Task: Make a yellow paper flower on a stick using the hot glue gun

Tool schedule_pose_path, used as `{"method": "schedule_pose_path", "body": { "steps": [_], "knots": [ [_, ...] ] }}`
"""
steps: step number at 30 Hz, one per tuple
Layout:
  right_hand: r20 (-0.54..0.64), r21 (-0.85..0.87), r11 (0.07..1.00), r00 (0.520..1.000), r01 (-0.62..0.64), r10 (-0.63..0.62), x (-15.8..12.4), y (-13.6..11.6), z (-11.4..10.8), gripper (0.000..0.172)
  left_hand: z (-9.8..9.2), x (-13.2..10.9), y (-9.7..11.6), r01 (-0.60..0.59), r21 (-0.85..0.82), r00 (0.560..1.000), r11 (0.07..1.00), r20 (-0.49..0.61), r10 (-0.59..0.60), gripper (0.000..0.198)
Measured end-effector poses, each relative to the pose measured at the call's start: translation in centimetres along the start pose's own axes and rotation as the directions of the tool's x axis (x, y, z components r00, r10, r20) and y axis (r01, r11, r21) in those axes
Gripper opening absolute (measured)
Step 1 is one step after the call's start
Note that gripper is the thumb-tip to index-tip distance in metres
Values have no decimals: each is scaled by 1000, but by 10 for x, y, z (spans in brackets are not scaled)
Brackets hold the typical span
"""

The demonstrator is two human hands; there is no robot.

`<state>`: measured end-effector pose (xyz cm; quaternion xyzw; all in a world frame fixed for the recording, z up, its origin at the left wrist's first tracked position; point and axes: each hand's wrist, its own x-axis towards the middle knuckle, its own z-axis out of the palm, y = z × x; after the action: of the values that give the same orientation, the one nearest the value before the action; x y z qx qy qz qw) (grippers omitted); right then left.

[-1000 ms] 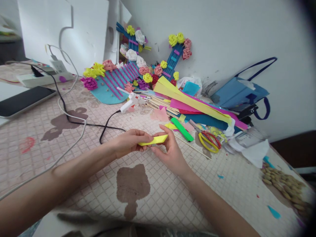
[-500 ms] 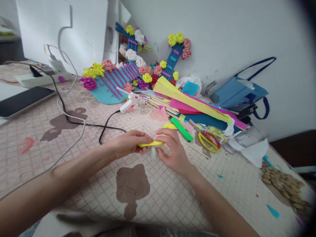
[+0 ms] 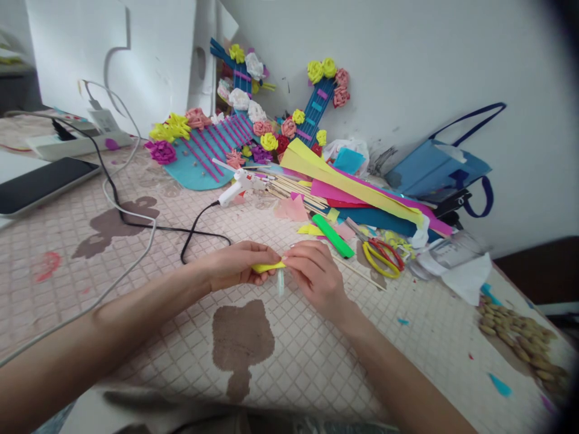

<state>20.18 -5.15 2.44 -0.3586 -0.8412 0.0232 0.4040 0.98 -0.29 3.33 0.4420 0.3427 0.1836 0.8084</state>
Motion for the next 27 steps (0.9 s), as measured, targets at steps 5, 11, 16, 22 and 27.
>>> {"method": "schedule_pose_path", "body": {
  "steps": [5, 11, 16, 22, 27],
  "knots": [
    [-21, -7, 999, 999, -50, 49, 1, -1, 2, 21, 3, -4, 2, -275, 510, 934, 815, -59, 352, 24],
    [-35, -5, 988, 988, -151, 151, 2, -3, 2, 17, 1, -13, 7, -485, 817, 755, 312, 210, 621, 17],
    [-45, 1, 983, 982, -183, 183, 2, -4, 3, 15, 2, -11, 4, -506, 861, 646, 60, 331, 688, 19],
    [-20, 32, 978, 978, -207, 208, 3, -7, 2, 14, 2, -10, 4, -471, 879, 662, 80, 292, 690, 13],
    [23, 121, 940, 948, -319, 318, 4, -8, 0, 15, 1, -11, 4, -365, 876, 781, 316, 104, 616, 12]
  ]
}}
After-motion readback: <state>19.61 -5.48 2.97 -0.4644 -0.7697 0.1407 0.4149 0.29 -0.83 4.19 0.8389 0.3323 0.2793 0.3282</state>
